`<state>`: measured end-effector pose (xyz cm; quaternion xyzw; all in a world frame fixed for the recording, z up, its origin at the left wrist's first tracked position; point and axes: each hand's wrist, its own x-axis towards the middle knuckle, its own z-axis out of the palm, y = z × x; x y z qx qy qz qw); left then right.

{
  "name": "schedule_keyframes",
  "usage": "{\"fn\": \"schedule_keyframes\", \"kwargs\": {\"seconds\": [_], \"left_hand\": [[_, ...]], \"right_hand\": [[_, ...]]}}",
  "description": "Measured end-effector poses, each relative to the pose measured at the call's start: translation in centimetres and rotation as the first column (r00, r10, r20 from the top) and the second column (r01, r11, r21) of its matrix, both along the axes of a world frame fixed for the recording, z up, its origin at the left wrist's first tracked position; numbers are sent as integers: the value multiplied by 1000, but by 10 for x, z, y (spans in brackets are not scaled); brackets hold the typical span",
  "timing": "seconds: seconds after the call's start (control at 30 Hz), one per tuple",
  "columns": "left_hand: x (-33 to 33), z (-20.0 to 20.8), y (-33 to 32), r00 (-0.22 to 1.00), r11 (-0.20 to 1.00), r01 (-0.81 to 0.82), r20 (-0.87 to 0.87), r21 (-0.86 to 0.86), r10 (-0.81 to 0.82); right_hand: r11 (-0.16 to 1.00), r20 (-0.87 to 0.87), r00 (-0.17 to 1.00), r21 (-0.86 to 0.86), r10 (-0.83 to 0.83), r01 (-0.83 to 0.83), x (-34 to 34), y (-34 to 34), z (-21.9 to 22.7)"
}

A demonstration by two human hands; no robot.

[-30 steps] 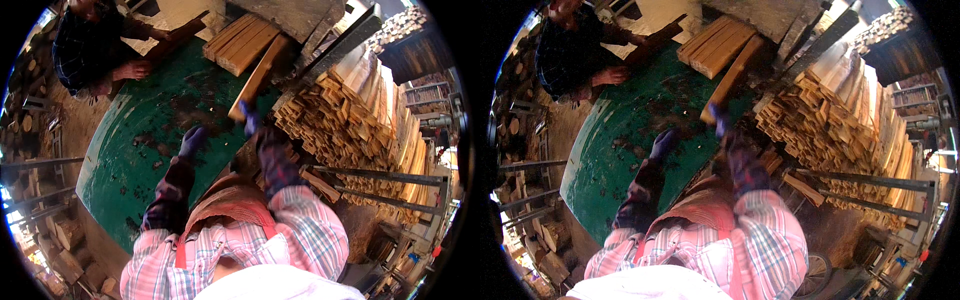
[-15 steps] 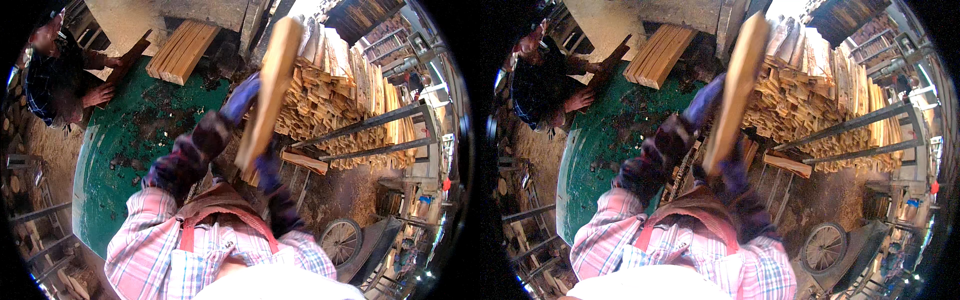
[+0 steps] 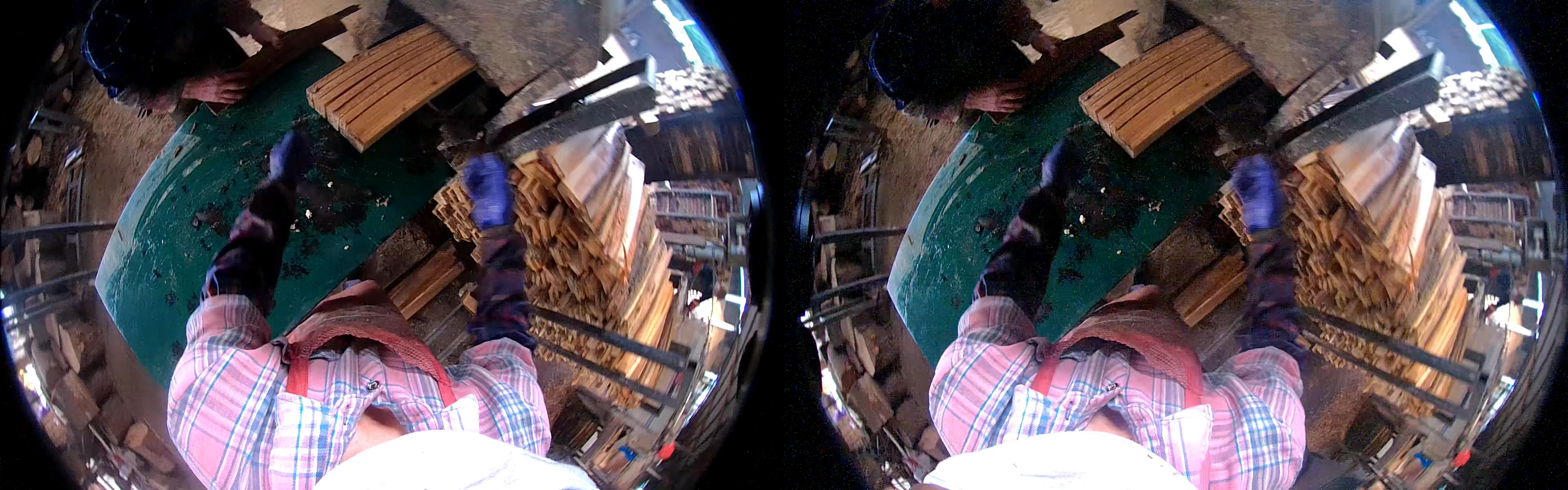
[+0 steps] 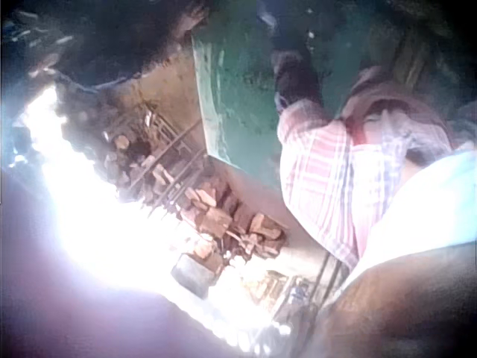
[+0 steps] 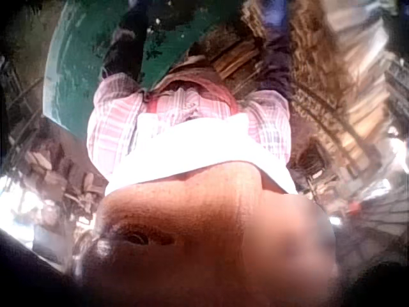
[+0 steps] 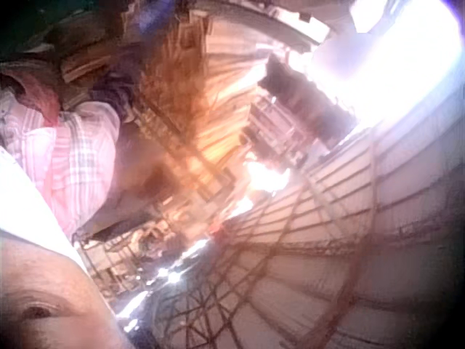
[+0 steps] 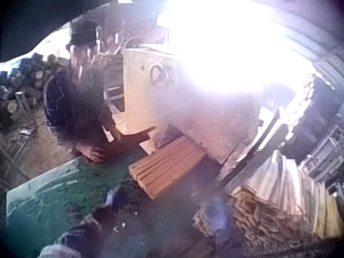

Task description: The person repeatedly picks up wooden planks from a pile and places them onto a green conveyor belt. The person wears blue gloves and a plaid shirt while performing this repetitive stacking task in a workshop environment.

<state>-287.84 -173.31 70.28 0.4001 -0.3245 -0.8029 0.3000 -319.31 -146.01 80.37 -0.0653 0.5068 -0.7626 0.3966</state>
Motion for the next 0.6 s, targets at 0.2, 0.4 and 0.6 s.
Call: {"fn": "schedule_keyframes", "kwargs": {"seconds": [0.2, 0.4, 0.6], "left_hand": [[-38, -32, -109, 987, 980, -100, -139, -170, 76], [-57, 7, -100, 895, 879, 359, 382, -315, -228], [8, 61, 111, 936, 803, 244, 348, -543, -49]], "right_hand": [[987, 300, 947, 79, 111, -141, 29, -130, -81], [996, 285, 955, -50, 79, -67, -15, -207, -164], [893, -26, 893, 23, 449, -449, 16, -132, -123]]}}
